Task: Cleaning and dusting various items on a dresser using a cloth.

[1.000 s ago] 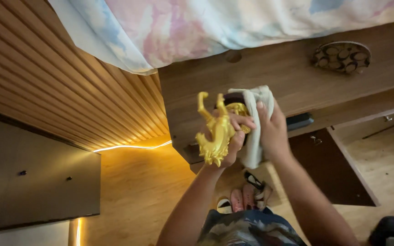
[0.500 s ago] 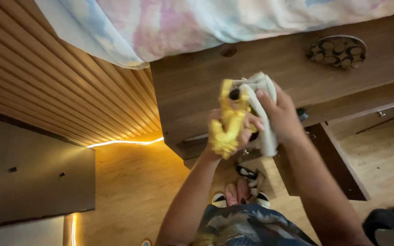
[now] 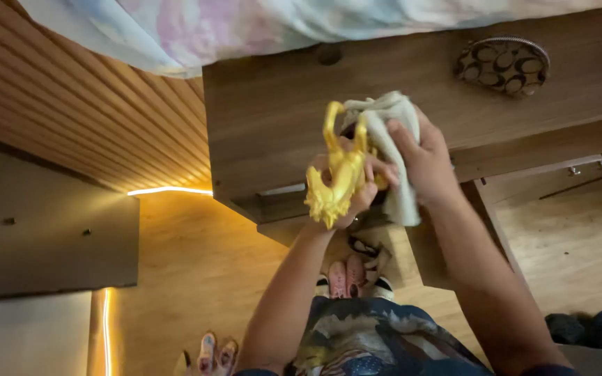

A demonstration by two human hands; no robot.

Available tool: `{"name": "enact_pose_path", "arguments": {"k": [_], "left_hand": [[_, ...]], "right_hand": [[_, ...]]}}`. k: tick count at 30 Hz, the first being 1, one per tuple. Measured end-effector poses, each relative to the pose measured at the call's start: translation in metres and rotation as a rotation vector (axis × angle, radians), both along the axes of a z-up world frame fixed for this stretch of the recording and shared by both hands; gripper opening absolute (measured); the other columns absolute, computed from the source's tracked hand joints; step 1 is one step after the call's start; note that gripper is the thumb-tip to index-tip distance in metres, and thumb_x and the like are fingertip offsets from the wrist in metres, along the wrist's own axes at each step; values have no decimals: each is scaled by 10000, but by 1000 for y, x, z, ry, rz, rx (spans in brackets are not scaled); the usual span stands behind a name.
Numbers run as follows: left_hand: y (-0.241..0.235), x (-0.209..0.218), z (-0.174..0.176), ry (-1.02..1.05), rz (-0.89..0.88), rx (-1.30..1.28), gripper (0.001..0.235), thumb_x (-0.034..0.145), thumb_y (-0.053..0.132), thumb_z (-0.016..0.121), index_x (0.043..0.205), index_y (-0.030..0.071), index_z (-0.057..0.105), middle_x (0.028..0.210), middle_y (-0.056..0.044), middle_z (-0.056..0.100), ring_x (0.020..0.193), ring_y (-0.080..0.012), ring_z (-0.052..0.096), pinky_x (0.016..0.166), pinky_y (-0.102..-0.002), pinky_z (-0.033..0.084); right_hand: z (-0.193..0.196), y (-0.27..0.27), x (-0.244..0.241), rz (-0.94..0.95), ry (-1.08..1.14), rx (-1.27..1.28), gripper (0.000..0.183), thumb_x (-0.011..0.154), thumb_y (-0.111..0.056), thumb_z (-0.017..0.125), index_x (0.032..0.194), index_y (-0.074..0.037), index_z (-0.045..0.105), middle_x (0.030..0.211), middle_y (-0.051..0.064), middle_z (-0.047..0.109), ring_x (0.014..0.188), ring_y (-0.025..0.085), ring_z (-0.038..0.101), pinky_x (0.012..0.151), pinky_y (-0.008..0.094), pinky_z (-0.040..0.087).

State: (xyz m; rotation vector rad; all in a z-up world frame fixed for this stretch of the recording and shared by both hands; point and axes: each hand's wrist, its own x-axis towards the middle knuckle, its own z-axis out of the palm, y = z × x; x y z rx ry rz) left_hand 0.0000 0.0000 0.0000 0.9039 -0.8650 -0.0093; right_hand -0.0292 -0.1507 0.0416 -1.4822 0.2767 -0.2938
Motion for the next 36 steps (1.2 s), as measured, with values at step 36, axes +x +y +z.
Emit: {"name": "enact_pose_path", "arguments": {"k": [36], "left_hand": [[15, -83, -26, 247, 926, -48, 435, 883, 7, 787, 1255, 13, 562, 1199, -88, 649, 1125, -191, 669, 1071, -377, 575]], "right_hand": [[-58, 72, -123, 84, -447, -4, 453, 1130, -104, 436, 1565, -31, 333, 1422, 136, 541, 1233, 189, 598, 1049, 317, 527]]}}
